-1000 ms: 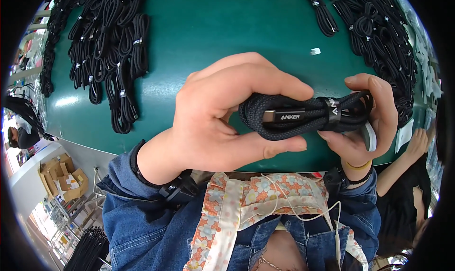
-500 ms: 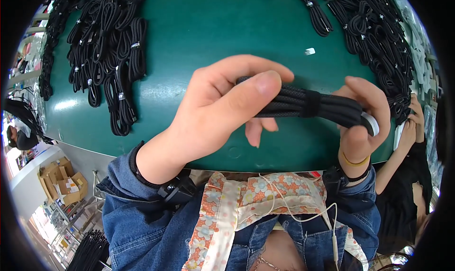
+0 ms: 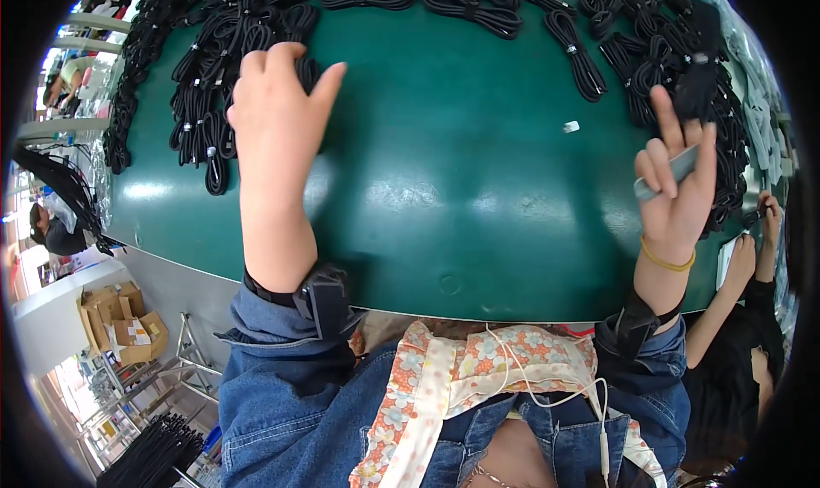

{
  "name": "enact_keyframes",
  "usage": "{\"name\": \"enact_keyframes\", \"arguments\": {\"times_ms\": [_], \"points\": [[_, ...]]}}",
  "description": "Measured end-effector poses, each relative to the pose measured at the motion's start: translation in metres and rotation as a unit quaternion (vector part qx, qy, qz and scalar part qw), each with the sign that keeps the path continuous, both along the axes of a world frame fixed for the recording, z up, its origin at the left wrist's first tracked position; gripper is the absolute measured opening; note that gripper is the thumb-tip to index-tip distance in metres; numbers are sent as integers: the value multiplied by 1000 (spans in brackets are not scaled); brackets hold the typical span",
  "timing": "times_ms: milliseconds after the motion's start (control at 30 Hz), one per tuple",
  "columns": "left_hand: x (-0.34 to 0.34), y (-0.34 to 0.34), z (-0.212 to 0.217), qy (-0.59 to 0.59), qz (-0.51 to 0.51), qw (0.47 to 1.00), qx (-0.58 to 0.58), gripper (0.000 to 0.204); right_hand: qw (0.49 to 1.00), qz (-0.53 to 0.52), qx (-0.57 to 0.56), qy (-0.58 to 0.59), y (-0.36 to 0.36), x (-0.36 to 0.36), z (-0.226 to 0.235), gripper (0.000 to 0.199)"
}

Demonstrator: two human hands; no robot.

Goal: The person picks up a bundled cable, turns it over to inspect it, and places it back on the table before repeating the process with several other cables.

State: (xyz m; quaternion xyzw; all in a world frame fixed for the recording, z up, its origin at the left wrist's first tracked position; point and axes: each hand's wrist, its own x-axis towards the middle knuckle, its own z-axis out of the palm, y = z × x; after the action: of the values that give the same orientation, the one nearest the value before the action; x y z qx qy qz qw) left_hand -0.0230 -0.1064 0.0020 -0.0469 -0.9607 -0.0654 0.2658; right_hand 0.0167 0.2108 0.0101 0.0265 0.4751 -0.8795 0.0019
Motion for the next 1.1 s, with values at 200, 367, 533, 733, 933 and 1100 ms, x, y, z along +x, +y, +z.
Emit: {"name": "enact_keyframes", "arguments": {"times_ms": [200,367,533,733,933,1100], "points": [[-2,-6,-11,-158,52,985,-36,43,996,-23,-79,24,-2,0,0,33],[5,28,5,-263,-177,921,228,51,999,21,-3,27,-9,4,-5,31],[17,56,0,-272,-275,769,508,54,994,69,70,38,-13,8,-7,29],[29,62,4,-332,-279,630,644,44,976,114,183,32,-22,15,-4,32],[34,74,1,-333,-263,585,690,41,949,132,272,87,-19,8,-18,38],[38,88,-2,-320,-301,544,715,40,943,217,242,71,-14,9,-13,49]]}}
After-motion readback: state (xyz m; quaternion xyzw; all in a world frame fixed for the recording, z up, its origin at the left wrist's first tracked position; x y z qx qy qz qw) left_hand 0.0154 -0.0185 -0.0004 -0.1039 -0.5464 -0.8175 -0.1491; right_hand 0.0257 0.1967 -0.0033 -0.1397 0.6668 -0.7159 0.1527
